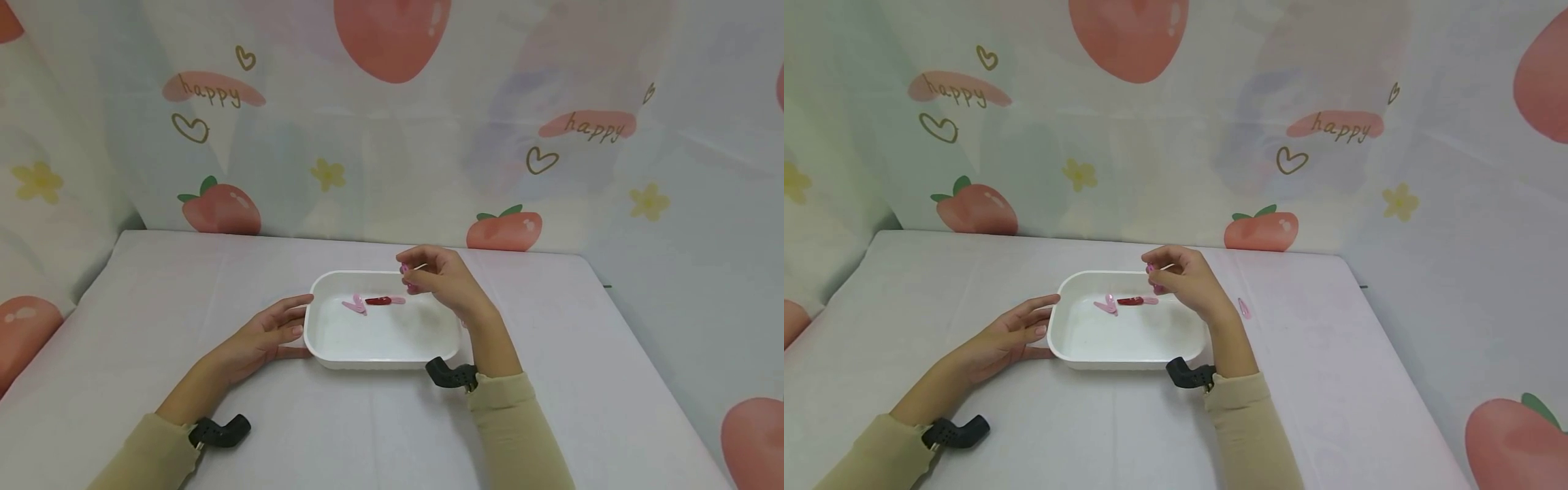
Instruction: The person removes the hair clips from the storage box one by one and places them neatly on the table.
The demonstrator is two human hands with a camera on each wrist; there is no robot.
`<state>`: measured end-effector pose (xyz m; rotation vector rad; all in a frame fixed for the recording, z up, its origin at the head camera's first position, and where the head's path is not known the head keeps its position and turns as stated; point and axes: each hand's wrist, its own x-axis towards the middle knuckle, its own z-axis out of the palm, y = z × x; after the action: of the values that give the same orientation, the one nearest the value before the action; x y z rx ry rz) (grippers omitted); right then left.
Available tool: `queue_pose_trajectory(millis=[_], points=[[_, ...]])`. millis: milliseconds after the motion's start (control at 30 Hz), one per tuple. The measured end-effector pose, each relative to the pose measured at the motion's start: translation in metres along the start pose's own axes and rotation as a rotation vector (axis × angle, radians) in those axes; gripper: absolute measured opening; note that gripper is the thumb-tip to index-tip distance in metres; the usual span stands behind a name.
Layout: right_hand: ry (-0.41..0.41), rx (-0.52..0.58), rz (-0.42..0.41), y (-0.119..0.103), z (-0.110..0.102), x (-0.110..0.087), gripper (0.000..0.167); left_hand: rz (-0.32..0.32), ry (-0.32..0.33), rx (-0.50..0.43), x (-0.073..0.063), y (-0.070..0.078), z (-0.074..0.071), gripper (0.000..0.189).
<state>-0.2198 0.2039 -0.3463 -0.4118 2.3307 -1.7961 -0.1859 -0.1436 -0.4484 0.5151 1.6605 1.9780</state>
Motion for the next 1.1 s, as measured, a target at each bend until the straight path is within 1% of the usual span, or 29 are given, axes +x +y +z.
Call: queue_pose_trajectory(millis=[233,567,767,1100], points=[[0.001,-0.028,-0.025,-0.0029,-0.0022,-0.0005,0.025,-0.002,0.005,0.0,-0.0004,0.0001,-0.0003,0.062],[0.008,-0.021,-0.01,-0.0027,-0.0031,-0.0011,0.025,0.01,-0.005,0.006,0.0007,-0.0029,-0.0021,0.061],[0.022,-0.018,-0.006,0.0001,-0.0053,-0.0005,0.025,0.002,0.001,0.008,0.0005,-0.0008,-0.0001,0.062],[0.005,-0.034,-0.016,0.0007,-0.0029,0.0012,0.025,0.007,-0.005,0.003,0.0001,-0.0002,0.0002,0.061]])
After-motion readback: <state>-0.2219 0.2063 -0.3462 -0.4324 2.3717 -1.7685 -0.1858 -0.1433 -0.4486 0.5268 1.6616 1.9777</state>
